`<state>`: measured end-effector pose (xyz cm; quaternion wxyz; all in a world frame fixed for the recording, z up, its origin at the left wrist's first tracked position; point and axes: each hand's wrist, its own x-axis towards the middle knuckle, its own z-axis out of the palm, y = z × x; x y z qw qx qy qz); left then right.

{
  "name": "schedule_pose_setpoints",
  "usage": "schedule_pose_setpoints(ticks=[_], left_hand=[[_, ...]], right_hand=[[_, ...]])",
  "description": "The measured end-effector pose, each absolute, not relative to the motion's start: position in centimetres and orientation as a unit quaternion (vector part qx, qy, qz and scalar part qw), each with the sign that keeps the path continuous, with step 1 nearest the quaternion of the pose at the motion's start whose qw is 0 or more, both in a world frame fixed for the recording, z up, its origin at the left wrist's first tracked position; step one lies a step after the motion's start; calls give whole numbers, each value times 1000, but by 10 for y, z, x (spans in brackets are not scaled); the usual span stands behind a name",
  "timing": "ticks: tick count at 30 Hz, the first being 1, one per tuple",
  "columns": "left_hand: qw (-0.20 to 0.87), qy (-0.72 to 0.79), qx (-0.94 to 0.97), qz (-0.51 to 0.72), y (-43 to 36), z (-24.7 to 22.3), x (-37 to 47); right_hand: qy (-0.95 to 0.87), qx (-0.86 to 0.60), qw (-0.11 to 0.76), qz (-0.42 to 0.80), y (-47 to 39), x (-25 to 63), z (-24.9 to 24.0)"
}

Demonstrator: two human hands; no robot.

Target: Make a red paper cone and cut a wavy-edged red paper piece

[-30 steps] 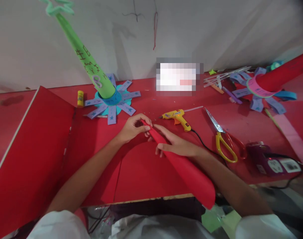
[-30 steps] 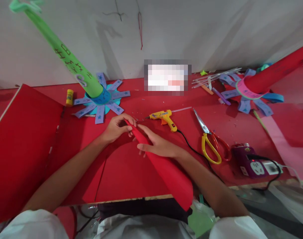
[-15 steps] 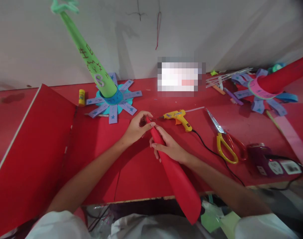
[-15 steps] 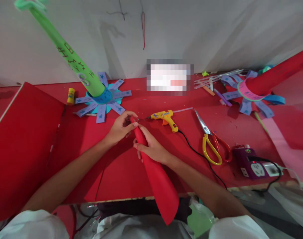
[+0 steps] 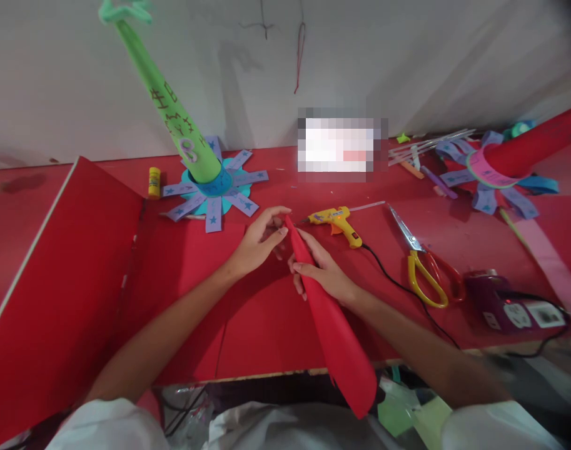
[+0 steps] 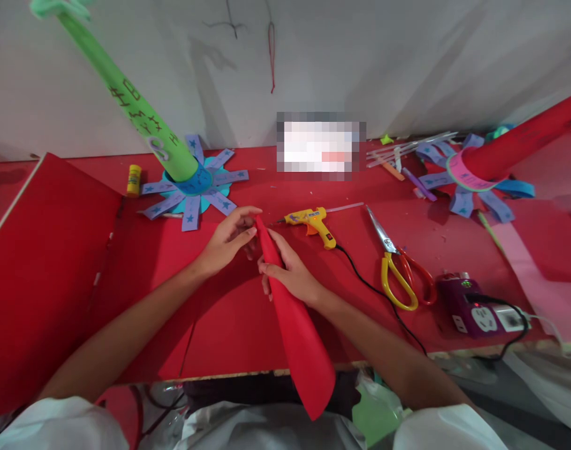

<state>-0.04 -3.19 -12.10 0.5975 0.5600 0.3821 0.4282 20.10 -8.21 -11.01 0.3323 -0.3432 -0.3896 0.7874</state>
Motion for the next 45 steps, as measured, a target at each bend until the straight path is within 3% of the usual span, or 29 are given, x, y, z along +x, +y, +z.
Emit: schedule_pose_setpoints(ticks=[11, 19, 32, 45], left_hand=[[585, 440, 532, 425, -35, -116, 4], [670, 448, 427, 410, -53, -116, 23], [740, 379, 378, 408, -59, -116, 27], [709, 388, 399, 433, -59, -118, 28]], right_hand=[[-370, -343, 340, 794, -84, 201, -114], [-364, -314, 385, 788, -82, 198, -117], [-355, -309, 378, 798, -84, 197, -115], [-403, -338, 359, 771, -87, 198, -120]])
